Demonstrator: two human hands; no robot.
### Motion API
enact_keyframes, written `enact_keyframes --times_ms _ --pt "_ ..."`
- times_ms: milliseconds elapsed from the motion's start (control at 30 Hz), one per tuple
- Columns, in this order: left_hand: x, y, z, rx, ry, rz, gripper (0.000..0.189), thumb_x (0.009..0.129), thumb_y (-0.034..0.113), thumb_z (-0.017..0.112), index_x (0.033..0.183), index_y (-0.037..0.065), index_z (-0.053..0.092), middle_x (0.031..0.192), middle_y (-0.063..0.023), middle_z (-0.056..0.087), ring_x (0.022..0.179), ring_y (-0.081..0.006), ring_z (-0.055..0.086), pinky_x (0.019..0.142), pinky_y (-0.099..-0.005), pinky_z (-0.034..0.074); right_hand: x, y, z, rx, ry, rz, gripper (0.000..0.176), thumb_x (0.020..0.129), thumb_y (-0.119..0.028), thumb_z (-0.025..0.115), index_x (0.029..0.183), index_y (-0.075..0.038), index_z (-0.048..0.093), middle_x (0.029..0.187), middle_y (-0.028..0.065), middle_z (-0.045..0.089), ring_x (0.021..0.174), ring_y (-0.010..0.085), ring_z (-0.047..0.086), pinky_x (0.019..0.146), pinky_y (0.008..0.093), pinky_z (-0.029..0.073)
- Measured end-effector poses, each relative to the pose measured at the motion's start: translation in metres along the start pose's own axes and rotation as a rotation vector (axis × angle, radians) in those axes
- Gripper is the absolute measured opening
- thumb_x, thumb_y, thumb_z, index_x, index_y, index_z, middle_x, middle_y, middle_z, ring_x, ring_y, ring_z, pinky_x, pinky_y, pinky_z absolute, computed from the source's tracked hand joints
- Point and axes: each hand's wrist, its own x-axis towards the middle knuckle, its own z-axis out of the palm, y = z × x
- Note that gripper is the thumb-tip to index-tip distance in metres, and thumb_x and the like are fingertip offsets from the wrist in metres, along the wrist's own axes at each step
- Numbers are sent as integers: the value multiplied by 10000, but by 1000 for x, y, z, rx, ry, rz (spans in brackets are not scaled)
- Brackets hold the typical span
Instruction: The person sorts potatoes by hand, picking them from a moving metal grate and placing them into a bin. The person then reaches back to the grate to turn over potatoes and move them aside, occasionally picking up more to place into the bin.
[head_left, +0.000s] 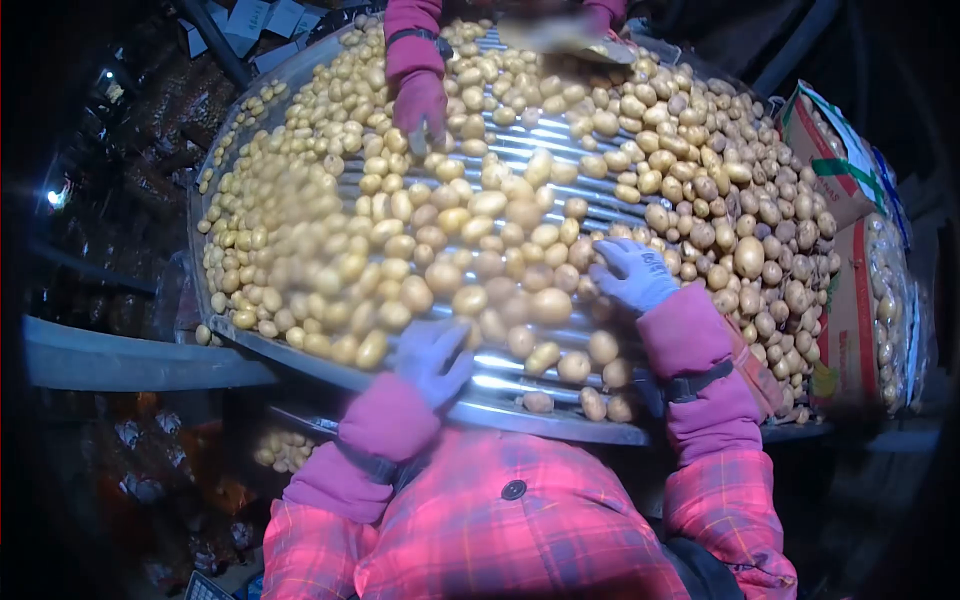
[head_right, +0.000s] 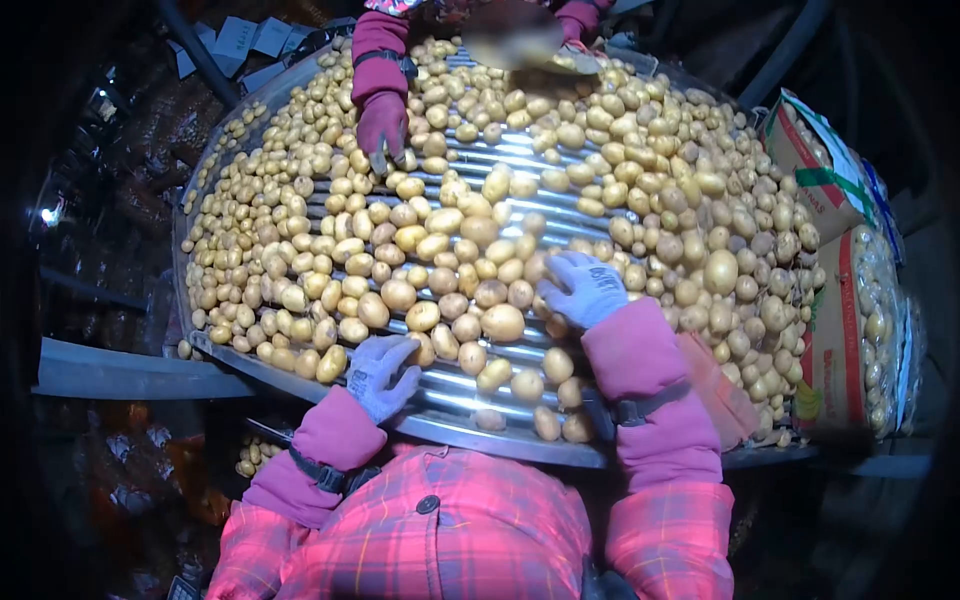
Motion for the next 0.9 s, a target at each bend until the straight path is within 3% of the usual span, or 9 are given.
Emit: enact_keyframes --times_ms 300,367,400,467,533,600,667,800,900 --pt "5 -14 -2 -169 -27 -193 246 791 144 602 1003 23 634 885 -175 616 839 -337 582 762 -416 462 135 9 50 -239 202 -291 311 743 -175 561 1041 -96 603 1085 156 572 940 327 558 769 440 461" --pt "5 -23 0 -229 -92 -273 269 822 157 581 1050 21 621 906 -181 624 837 -331 597 762 -403 476 170 16 62 -426 56 -424 323 751 -169 550 1068 -177 611 1118 108 564 995 299 549 817 447 455" --pt "7 -22 -3 -282 -140 -367 282 842 173 570 1076 21 614 919 -179 629 835 -319 606 759 -390 483 172 31 78 -398 208 -501 309 763 -186 557 1062 -234 619 1094 87 554 1034 273 522 872 461 429" --pt "16 -22 -8 -461 -228 -594 289 870 168 578 1111 11 608 951 -147 653 881 -225 628 767 -332 498 182 22 66 -275 96 -421 381 736 -243 577 1117 -227 590 1201 136 502 1129 316 471 936 463 385" --pt "25 -13 -14 -428 -199 -589 303 886 175 569 1133 3 591 998 -131 650 910 -184 620 782 -299 495 190 2 42 -361 -285 -244 323 743 -241 596 1065 -225 617 1144 131 528 1077 309 500 857 459 421" --pt "37 -6 -16 -534 -211 -811 302 900 171 560 1148 0 581 995 -117 646 914 -165 613 785 -276 493 195 7 39 -231 -181 -290 257 730 -260 626 968 -167 645 998 124 587 940 305 563 771 453 442" --pt "18 -27 9 -585 -149 -803 291 915 161 545 1154 -1 577 976 -97 644 882 -133 600 759 -247 488 197 5 32 -237 -149 -286 237 719 -301 643 869 -117 647 853 123 611 815 312 591 727 450 450" --pt "22 -23 10 -534 -129 -755 300 921 171 543 1162 -5 571 967 -70 635 821 -94 569 732 -222 475 202 12 33 -94 -447 -37 366 763 -431 609 971 -130 617 966 142 609 947 320 577 800 444 439" --pt "23 -17 8 -555 -98 -782 315 922 179 543 1173 -11 561 997 -84 635 874 -117 586 767 -238 484 185 15 37 -23 -284 -10 413 772 -443 581 1016 -110 606 1017 173 600 949 351 578 804 452 445"
